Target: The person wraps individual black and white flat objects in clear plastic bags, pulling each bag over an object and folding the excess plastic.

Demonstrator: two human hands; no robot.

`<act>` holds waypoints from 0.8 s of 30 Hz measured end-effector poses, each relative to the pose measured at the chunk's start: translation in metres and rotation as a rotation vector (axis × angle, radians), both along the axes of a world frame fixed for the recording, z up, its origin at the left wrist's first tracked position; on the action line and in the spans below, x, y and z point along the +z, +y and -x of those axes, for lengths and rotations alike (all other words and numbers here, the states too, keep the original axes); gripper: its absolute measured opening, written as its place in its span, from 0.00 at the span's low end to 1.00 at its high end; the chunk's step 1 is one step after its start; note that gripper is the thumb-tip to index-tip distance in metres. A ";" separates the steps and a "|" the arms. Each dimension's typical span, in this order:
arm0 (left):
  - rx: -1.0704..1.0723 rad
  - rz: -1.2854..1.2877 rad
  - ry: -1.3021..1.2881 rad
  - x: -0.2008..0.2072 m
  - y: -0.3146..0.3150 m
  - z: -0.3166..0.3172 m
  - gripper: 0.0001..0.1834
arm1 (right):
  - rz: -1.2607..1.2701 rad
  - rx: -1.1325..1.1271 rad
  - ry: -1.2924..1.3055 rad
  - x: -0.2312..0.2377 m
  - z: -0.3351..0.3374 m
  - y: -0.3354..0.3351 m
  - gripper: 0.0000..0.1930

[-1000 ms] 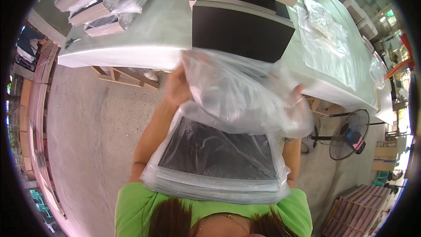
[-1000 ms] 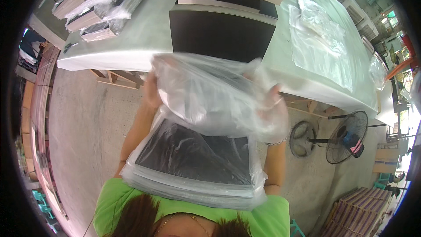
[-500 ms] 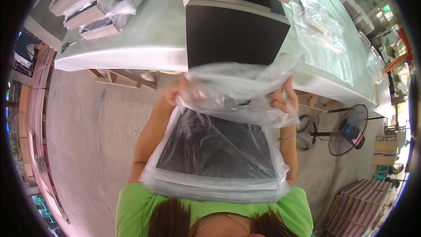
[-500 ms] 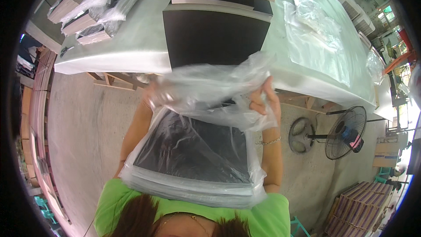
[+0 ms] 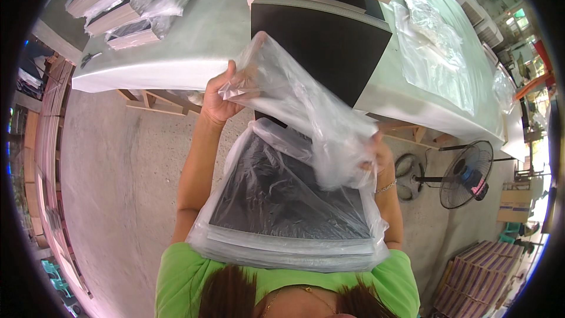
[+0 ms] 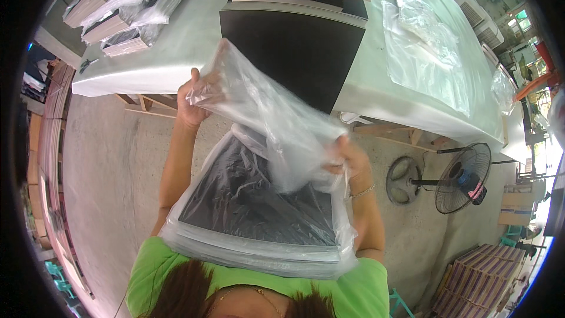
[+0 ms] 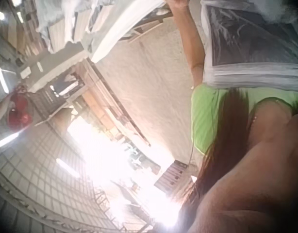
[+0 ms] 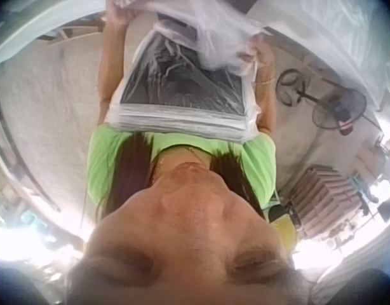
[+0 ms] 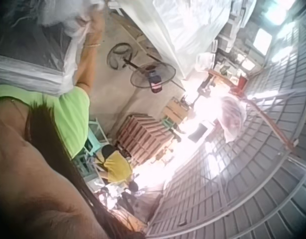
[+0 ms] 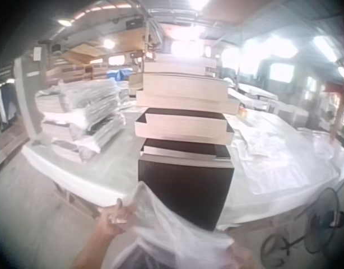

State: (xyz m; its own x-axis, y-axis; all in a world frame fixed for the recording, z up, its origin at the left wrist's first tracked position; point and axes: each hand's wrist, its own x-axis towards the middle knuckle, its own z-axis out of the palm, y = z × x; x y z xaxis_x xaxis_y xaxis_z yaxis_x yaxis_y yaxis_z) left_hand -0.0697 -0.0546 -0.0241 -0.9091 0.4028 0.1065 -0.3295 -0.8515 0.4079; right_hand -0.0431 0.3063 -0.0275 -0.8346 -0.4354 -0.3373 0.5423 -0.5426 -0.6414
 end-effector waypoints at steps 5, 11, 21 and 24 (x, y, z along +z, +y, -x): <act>0.020 0.611 0.139 -0.002 0.010 -0.018 0.41 | 0.726 -0.207 -0.002 0.037 0.030 -0.015 0.27; 0.255 0.289 -0.089 -0.005 -0.020 -0.013 0.41 | 0.408 0.054 0.116 0.035 0.012 0.005 0.36; 0.992 1.538 0.437 0.078 0.019 0.036 0.21 | -0.826 -0.612 0.777 0.097 0.082 -0.009 0.26; 1.257 1.725 0.632 0.087 0.035 0.048 0.32 | -1.163 -0.772 0.952 0.104 0.101 -0.022 0.22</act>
State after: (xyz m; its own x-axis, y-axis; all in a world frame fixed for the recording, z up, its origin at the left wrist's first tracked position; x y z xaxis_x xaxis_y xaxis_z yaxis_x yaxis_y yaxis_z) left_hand -0.1175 -0.0200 0.0632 -0.6989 -0.1853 0.6908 0.3694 0.7335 0.5705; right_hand -0.1442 0.2846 0.0761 -0.8001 0.2411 0.5492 -0.3915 0.4838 -0.7827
